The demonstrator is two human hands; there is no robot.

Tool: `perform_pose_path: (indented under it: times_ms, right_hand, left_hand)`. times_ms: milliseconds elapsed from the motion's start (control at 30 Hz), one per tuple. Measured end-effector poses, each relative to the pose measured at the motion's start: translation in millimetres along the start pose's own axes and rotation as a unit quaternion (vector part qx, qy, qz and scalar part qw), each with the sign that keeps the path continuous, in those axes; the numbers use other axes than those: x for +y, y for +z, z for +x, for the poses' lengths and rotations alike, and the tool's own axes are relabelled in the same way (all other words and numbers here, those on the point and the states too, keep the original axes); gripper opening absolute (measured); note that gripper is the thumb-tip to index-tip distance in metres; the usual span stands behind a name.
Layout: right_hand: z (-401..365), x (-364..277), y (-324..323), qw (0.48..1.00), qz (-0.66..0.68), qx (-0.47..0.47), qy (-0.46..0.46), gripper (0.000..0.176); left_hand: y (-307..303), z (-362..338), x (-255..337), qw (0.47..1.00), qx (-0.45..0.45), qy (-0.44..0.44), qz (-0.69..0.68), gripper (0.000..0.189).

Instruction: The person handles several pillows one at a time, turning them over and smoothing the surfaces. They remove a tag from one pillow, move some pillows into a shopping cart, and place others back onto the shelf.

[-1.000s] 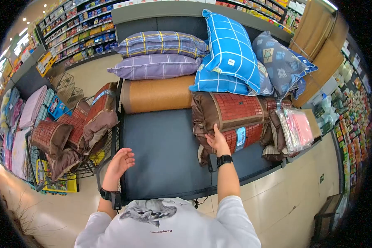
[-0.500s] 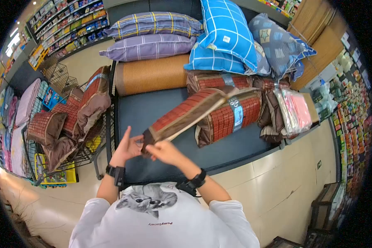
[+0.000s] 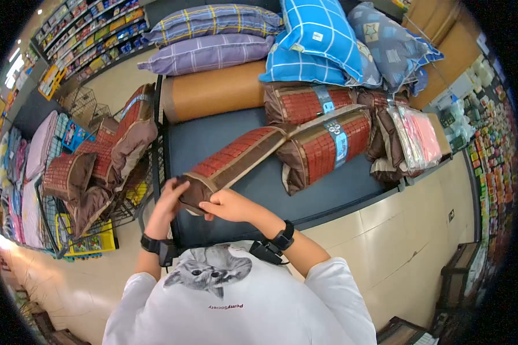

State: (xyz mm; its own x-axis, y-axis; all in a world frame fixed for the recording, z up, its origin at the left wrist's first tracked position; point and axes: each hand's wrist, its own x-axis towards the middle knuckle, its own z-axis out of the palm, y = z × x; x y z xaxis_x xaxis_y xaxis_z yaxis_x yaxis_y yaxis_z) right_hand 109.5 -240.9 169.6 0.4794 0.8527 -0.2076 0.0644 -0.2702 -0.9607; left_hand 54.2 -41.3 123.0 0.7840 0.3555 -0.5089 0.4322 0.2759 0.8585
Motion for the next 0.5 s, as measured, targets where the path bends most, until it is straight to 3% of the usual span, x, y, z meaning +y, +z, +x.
perform_pose_path:
  times_ms: [133, 200, 267, 333, 367, 400, 467, 500]
  right_hand:
    - [-8.1, -46.4, 5.7, 0.993, -0.011, -0.096, -0.065, 0.039]
    - [-7.7, -55.3, 15.0, 0.987, 0.012, -0.153, -0.053, 0.036]
    - [0.1, -52.2, 20.5, 0.976, 0.028, -0.211, -0.049, 0.034]
    - [8.4, -44.7, 18.9, 0.953, 0.048, -0.28, -0.11, 0.03]
    - [9.4, -41.5, 12.3, 0.954, 0.013, -0.287, -0.083, 0.028]
    - [7.2, -37.5, 5.1, 0.969, -0.004, -0.229, -0.096, 0.026]
    - [1.6, -18.3, -14.5, 0.996, -0.011, -0.067, -0.056, 0.023]
    - [-1.7, 0.0, -24.3, 0.995, -0.059, 0.057, -0.061, 0.022]
  left_hand:
    - [-26.6, -17.9, 33.8, 0.974, -0.005, 0.19, 0.119, 0.063]
    - [-30.0, -43.8, 60.9, 0.939, 0.002, 0.263, 0.223, 0.056]
    - [-32.9, -42.8, 67.6, 0.94, 0.012, 0.263, 0.218, 0.06]
    - [-32.6, -32.4, 63.8, 0.939, -0.016, 0.228, 0.259, 0.059]
    - [-32.5, -20.0, 46.5, 0.947, -0.053, 0.221, 0.225, 0.061]
    - [-31.6, -3.1, 24.4, 0.953, -0.092, 0.215, 0.191, 0.064]
    - [-24.5, 12.6, -6.8, 0.891, -0.039, 0.252, 0.375, 0.068]
    - [-23.1, 22.8, -20.2, 0.9, -0.07, 0.241, 0.357, 0.07]
